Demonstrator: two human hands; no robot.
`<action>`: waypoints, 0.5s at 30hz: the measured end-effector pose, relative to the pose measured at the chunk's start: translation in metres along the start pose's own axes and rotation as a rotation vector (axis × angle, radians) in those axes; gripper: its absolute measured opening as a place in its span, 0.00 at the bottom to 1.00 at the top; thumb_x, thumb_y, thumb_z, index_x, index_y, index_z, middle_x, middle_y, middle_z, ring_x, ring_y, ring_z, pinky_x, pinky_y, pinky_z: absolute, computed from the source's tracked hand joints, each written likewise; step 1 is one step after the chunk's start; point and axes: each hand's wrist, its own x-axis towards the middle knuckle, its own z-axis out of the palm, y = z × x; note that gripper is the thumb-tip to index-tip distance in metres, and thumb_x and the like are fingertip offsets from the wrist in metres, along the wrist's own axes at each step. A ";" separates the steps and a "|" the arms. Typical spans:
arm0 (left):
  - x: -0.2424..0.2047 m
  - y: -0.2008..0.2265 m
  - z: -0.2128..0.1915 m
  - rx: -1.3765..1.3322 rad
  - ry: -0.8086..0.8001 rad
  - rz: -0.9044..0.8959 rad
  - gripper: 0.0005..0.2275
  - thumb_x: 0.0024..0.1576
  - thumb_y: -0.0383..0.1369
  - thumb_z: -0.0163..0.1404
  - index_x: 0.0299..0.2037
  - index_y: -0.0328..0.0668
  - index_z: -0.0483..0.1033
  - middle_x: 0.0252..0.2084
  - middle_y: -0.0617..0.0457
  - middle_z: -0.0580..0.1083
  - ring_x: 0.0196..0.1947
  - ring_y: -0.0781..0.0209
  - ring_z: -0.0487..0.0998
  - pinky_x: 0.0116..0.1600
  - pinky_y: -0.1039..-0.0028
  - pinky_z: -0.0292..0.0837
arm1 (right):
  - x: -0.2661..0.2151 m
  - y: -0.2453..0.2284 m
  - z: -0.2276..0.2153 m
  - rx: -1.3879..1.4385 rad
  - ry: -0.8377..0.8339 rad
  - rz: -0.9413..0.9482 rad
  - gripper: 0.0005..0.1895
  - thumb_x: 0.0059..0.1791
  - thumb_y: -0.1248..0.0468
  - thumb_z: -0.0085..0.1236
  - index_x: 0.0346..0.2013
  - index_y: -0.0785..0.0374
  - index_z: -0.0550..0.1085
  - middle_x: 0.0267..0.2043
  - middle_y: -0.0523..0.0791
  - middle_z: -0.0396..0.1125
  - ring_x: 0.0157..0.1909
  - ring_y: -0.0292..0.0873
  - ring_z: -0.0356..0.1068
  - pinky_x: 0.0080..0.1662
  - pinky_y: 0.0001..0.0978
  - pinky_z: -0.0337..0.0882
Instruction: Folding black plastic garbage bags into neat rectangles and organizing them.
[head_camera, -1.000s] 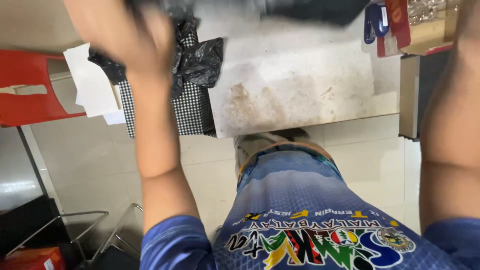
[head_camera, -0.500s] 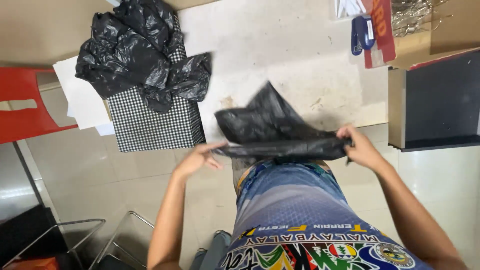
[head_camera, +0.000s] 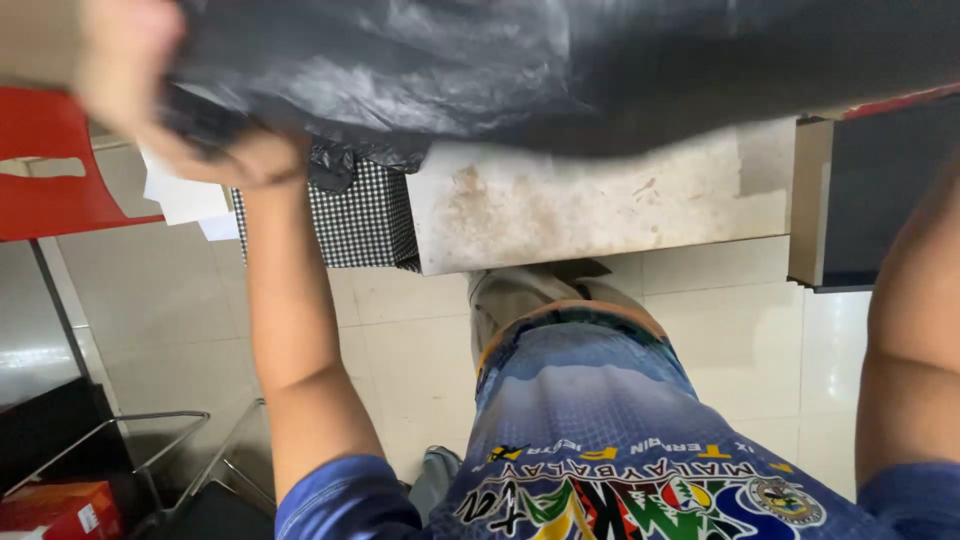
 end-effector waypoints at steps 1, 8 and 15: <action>0.008 0.019 0.002 -0.100 -0.021 0.191 0.33 0.62 0.58 0.45 0.52 0.24 0.70 0.56 0.36 0.71 0.58 0.42 0.73 0.66 0.57 0.68 | -0.003 -0.006 -0.003 0.028 0.059 -0.046 0.33 0.37 0.80 0.61 0.57 0.72 0.69 0.58 0.59 0.63 0.60 0.63 0.65 0.61 0.52 0.67; -0.168 0.022 -0.018 0.024 -1.235 -0.204 0.22 0.51 0.20 0.44 0.59 0.29 0.73 0.70 0.31 0.67 0.62 0.37 0.75 0.66 0.61 0.71 | -0.098 -0.012 0.025 0.227 -0.303 0.052 0.45 0.29 0.85 0.45 0.61 0.63 0.70 0.76 0.57 0.54 0.72 0.64 0.59 0.64 0.51 0.65; -0.190 0.043 -0.030 -0.203 -1.586 -0.815 0.11 0.63 0.33 0.52 0.46 0.29 0.79 0.38 0.35 0.80 0.38 0.45 0.82 0.44 0.60 0.76 | -0.167 0.024 0.040 0.329 -0.812 0.527 0.29 0.44 0.78 0.51 0.59 0.58 0.75 0.54 0.52 0.75 0.53 0.56 0.75 0.54 0.41 0.73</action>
